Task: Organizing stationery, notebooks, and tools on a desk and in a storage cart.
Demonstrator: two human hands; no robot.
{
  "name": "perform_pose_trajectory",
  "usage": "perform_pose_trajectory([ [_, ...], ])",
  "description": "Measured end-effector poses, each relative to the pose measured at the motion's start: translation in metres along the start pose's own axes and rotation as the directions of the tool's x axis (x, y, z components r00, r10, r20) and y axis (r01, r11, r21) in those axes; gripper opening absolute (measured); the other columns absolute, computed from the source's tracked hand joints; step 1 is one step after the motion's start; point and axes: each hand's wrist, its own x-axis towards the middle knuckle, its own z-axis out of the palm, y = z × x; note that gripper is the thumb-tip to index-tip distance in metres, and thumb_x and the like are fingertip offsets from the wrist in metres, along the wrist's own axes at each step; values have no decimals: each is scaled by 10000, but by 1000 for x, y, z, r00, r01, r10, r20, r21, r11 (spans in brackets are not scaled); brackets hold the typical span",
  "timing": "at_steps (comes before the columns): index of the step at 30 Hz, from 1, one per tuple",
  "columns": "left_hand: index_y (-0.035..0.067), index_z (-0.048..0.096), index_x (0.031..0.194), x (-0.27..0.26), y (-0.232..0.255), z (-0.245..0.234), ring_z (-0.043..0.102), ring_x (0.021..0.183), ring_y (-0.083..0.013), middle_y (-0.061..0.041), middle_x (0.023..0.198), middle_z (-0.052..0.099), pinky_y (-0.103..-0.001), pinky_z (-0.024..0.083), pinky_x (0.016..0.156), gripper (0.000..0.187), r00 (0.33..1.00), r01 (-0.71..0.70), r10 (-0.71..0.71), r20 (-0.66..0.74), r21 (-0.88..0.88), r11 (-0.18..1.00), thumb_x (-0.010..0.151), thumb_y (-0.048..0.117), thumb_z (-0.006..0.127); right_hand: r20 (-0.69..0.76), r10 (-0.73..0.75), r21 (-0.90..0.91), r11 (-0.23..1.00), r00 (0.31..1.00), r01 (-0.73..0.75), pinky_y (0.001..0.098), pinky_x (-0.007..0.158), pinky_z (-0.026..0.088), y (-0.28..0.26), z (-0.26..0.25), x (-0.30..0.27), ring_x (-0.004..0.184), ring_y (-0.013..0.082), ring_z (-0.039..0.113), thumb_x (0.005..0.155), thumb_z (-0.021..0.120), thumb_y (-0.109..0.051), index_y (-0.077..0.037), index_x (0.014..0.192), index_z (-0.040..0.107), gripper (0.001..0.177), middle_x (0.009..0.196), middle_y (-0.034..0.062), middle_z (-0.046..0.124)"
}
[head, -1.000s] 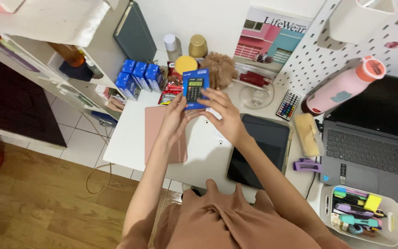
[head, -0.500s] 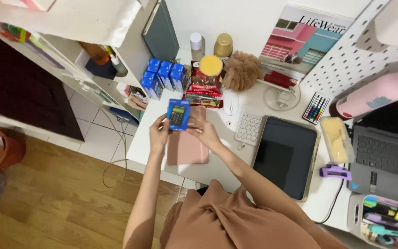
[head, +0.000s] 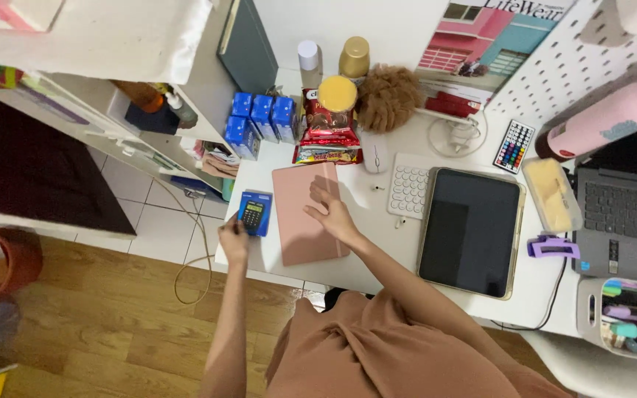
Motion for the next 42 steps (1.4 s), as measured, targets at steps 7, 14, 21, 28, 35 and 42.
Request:
perform_pose_trajectory([
  [7, -21, 465, 1514, -30, 48, 44, 369, 1270, -554, -397, 1466, 354, -586, 336, 1047, 666, 872, -381, 474, -123, 438, 814, 910, 176, 666, -110, 66, 141, 989, 992, -50, 378, 1135, 465, 41, -16, -12, 1372, 251, 587, 931, 725, -240, -11, 1527, 431, 703, 1552, 146, 525],
  [14, 115, 437, 1565, -93, 153, 92, 375, 1355, -480, -280, 1526, 348, -579, 341, 1107, 633, 700, -710, 688, 188, 279, 646, 974, 208, 643, -338, 72, 105, 994, 938, -38, 371, 1143, 428, 67, -71, -32, 1395, 238, 530, 936, 743, -241, -37, 1546, 421, 719, 1504, 163, 559],
  [21, 69, 406, 1536, -138, 180, 177, 374, 1352, -485, -301, 1518, 325, -564, 354, 1136, 703, 526, -810, 759, 382, -46, 584, 902, 127, 703, -501, 93, 180, 984, 861, -2, 352, 1159, 426, 85, -141, -73, 1436, 245, 508, 920, 749, -157, -23, 1538, 434, 706, 1542, 163, 535],
  [28, 54, 378, 1553, -191, 204, 225, 370, 1369, -485, -264, 1560, 329, -545, 371, 1139, 693, 470, -767, 768, 435, -228, 599, 920, 93, 659, -597, 177, 309, 951, 782, 20, 359, 1185, 401, 91, -202, -125, 1476, 260, 436, 938, 739, -176, -7, 1554, 389, 728, 1588, 182, 453],
  [35, 11, 338, 1557, -251, 242, 265, 436, 1433, -401, -256, 1546, 431, -465, 373, 1186, 547, 559, -607, 705, 437, -364, 707, 1067, 149, 540, -613, 187, 314, 949, 767, 19, 375, 1190, 406, 107, -283, -185, 1471, 277, 457, 962, 716, -230, -25, 1557, 397, 705, 1583, 178, 458],
  [42, 33, 376, 1569, -357, 266, 336, 510, 1404, -379, -234, 1543, 473, -436, 463, 1088, 518, 582, -549, 718, 382, -466, 694, 1084, 140, 522, -625, 156, 293, 955, 765, 44, 357, 1145, 454, 120, -374, -279, 1434, 251, 507, 972, 683, -187, -45, 1547, 430, 643, 1561, 144, 507],
])
